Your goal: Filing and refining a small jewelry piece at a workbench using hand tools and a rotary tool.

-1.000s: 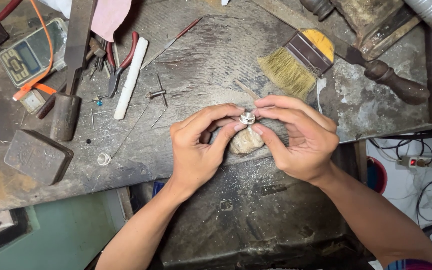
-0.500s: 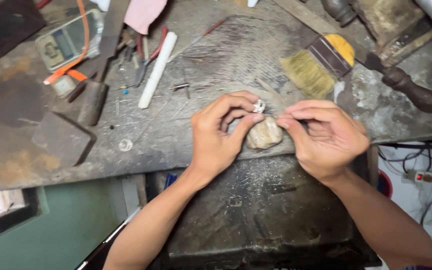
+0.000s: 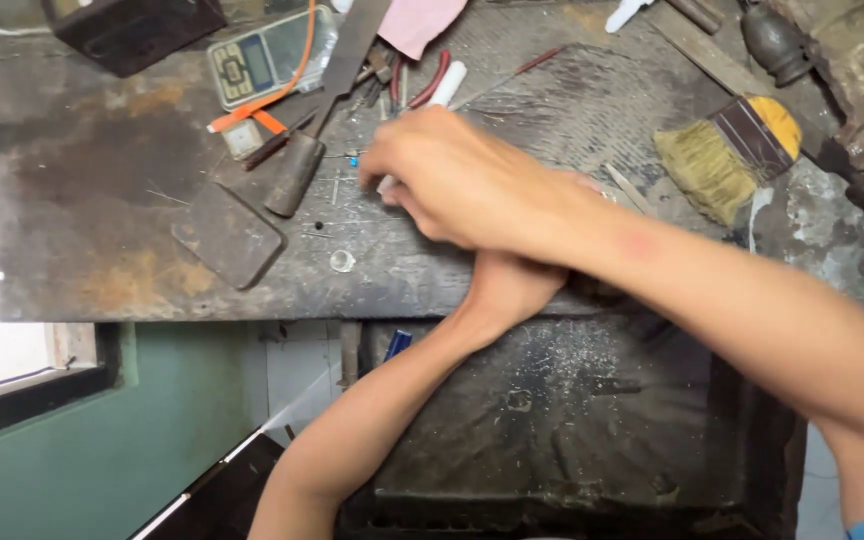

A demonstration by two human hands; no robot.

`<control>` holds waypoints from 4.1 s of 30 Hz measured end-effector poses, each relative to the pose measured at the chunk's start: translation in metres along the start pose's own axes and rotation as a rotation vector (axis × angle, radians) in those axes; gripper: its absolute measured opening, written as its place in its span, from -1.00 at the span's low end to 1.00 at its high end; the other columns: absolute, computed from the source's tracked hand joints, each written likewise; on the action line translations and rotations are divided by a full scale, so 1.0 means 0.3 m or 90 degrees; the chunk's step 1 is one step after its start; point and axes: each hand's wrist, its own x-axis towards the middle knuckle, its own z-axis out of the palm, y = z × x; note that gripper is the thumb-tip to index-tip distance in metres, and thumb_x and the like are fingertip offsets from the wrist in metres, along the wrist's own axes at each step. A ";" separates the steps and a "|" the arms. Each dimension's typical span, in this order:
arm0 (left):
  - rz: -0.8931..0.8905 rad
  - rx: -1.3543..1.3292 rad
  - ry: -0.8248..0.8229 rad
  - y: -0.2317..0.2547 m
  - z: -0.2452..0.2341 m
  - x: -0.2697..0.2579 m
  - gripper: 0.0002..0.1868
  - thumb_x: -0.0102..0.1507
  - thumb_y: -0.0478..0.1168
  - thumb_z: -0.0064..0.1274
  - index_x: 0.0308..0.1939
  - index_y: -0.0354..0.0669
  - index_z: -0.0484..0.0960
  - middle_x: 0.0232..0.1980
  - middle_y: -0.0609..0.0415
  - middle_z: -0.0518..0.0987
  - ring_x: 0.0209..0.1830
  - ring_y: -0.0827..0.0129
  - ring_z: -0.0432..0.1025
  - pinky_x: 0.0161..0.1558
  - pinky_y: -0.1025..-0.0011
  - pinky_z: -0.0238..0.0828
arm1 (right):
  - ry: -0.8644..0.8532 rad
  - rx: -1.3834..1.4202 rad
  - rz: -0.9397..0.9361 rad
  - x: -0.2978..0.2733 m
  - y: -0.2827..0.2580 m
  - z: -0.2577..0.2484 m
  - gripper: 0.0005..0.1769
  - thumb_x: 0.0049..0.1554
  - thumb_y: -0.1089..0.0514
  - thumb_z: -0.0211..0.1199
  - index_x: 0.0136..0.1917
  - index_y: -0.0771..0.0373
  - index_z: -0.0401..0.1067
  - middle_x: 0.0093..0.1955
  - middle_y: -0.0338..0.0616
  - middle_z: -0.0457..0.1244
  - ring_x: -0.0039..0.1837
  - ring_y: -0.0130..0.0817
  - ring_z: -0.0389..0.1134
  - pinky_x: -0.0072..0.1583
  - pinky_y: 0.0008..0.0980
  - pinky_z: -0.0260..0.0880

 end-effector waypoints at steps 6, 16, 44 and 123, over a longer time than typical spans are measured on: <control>-0.042 -0.020 0.040 -0.024 0.008 0.001 -0.73 0.10 -0.32 0.16 -0.13 -0.33 0.58 -0.11 -0.17 0.65 0.01 0.15 0.54 0.12 0.15 0.49 | -0.211 -0.097 0.159 0.200 0.079 0.064 -0.71 -0.22 0.58 0.17 -0.38 0.25 0.24 -0.38 -0.13 0.29 -0.29 -0.23 0.33 -0.26 -0.17 0.22; -0.035 -0.024 -0.038 0.005 -0.011 0.010 -0.81 0.15 -0.25 0.17 -0.47 -0.29 0.55 -0.45 -0.07 0.65 -0.44 0.28 0.52 -0.34 0.20 0.39 | -0.319 -0.261 0.033 0.226 0.130 0.092 -0.46 -0.22 0.33 0.53 0.03 0.34 0.41 -0.04 0.01 0.37 0.00 0.07 0.44 -0.13 0.10 0.45; 0.079 -0.014 -0.043 0.138 -0.003 0.021 -0.89 0.26 -0.48 0.23 -0.17 -0.35 0.64 -0.13 -0.11 0.62 -0.15 0.30 0.55 -0.04 0.50 0.64 | 0.503 0.298 0.368 -0.617 -0.010 -0.016 -0.72 -0.03 0.49 0.51 -0.04 0.52 0.52 -0.09 0.11 0.41 -0.02 -0.30 0.47 0.13 -0.49 0.57; -0.083 -0.097 -0.094 0.106 -0.005 0.003 -0.65 0.24 -0.45 0.25 0.10 -0.35 0.58 0.01 -0.10 0.68 -0.07 0.36 0.62 0.13 0.53 0.63 | 0.506 0.417 0.293 -0.644 0.042 0.050 -0.39 -0.08 0.45 0.55 0.22 0.53 0.40 0.04 0.03 0.24 0.05 -0.34 0.29 0.12 -0.50 0.39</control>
